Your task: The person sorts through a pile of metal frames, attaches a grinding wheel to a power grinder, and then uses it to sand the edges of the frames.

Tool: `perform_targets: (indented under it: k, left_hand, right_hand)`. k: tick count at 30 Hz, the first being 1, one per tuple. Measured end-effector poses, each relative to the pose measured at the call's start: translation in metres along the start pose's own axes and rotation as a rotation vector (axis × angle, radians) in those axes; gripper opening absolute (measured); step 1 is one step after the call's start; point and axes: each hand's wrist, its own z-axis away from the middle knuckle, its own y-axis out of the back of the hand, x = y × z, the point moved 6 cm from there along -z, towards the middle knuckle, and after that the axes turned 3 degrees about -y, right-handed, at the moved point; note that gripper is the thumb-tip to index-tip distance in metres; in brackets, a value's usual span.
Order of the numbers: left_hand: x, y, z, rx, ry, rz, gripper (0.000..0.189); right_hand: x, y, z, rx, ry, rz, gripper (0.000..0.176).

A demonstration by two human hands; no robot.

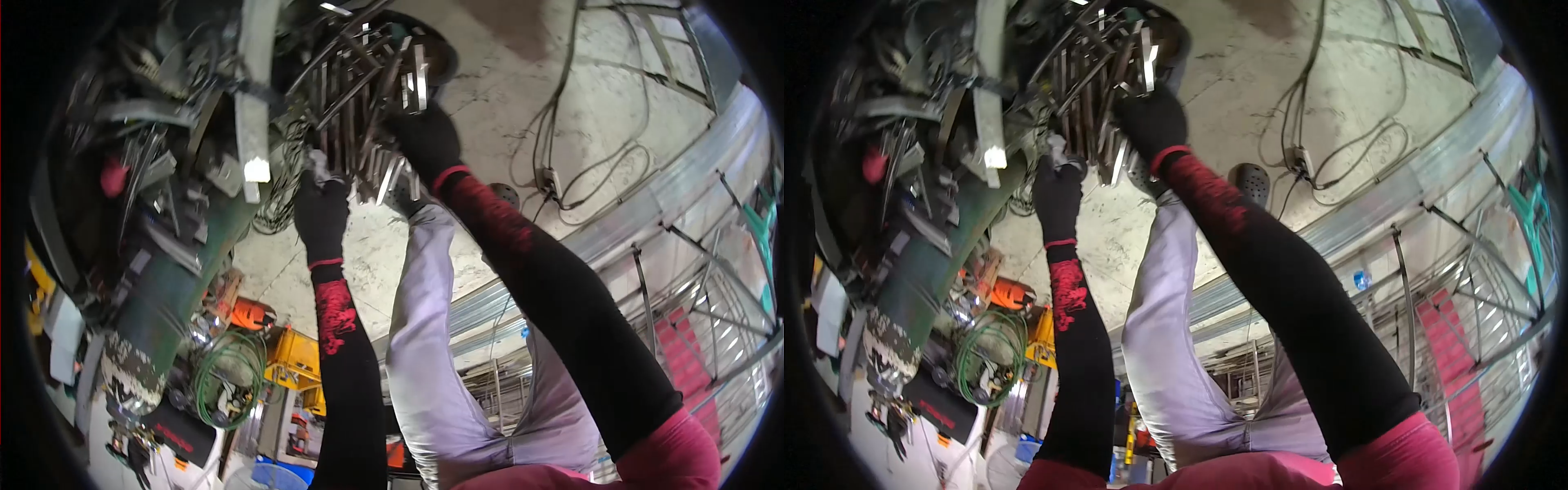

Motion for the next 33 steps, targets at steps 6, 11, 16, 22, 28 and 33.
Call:
perform_targets:
  k: [6, 11, 16, 22, 28, 33]
  left_hand:
    - [0.002, -0.019, -0.073, -0.042, -0.228, -0.274, 0.055]
    - [-0.053, -0.056, -0.118, -0.314, -0.089, 0.339, 0.055]
    - [-0.033, -0.060, -0.091, -0.471, 0.485, 1.139, 0.062]
    - [-0.049, -0.050, -0.111, -0.379, 0.274, 0.911, 0.058]
    - [-0.034, -0.049, -0.141, -0.452, -0.396, -0.169, 0.044]
    - [-0.003, -0.043, -0.112, -0.187, -0.079, -0.101, 0.051]
  right_hand:
    - [-0.027, -0.011, 0.029, 0.209, -0.014, 0.021, 0.042]
    - [-0.038, -0.026, 0.056, 0.218, 0.118, 0.020, 0.035]
    - [-0.049, -0.030, 0.063, 0.192, 0.026, 0.006, 0.034]
    - [-0.045, -0.035, 0.061, 0.170, 0.031, -0.082, 0.049]
    - [-0.021, -0.020, 0.046, -0.105, -0.179, -0.210, 0.055]
    - [0.014, -0.011, 0.026, 0.037, -0.188, -0.290, 0.063]
